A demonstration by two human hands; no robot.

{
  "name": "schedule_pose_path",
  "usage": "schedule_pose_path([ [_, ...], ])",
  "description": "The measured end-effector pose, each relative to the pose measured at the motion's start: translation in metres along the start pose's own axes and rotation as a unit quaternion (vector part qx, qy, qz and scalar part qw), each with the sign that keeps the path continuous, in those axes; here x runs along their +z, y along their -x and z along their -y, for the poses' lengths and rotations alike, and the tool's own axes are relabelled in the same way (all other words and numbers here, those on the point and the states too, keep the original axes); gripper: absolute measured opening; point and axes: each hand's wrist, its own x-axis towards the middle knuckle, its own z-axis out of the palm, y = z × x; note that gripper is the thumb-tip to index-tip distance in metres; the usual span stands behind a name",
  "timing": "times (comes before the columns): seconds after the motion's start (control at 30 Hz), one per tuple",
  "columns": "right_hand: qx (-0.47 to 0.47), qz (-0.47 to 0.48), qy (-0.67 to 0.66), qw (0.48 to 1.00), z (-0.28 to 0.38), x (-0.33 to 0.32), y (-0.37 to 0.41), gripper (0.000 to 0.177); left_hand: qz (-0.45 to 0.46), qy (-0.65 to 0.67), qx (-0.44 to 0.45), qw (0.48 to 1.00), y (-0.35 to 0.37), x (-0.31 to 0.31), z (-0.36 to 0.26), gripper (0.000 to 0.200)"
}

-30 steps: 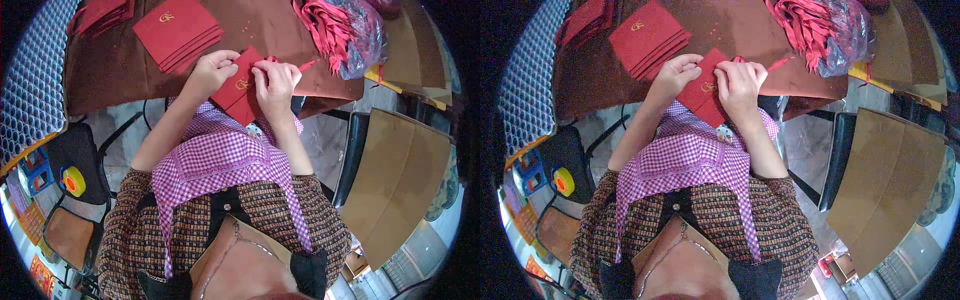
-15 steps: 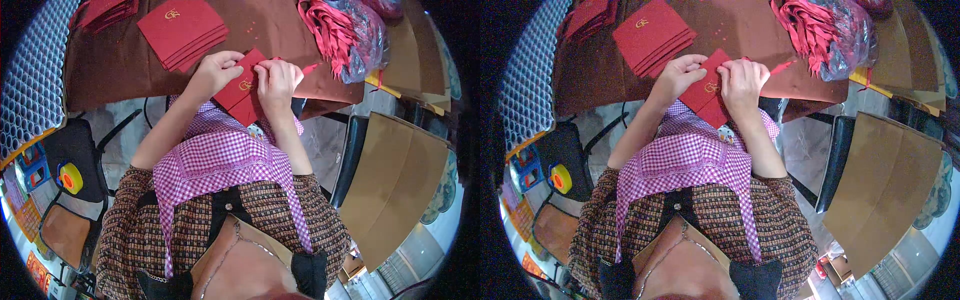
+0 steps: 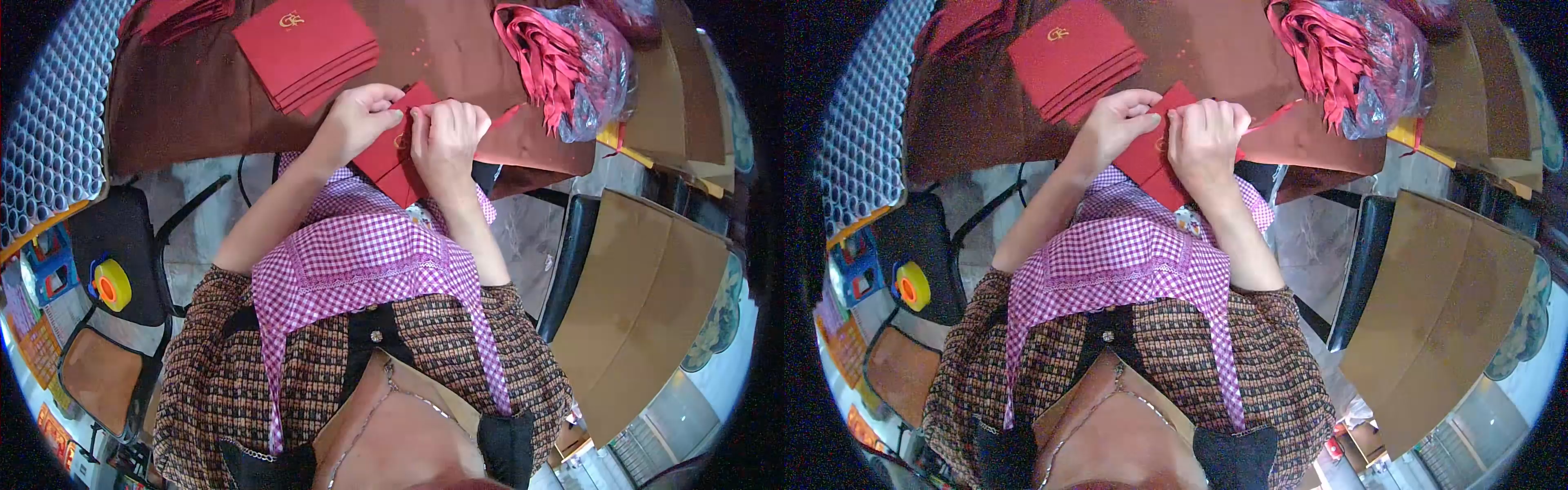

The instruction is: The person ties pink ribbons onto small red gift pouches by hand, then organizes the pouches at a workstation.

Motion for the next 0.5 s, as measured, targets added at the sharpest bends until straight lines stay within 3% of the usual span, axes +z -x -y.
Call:
schedule_pose_path([
  [0.5,0.067,0.014,-0.083,0.994,0.0008,0.0023,0.0037,0.011,-0.02,-0.005,0.008,1.0,-0.0017,-0.0019,0.0092,0.029],
])
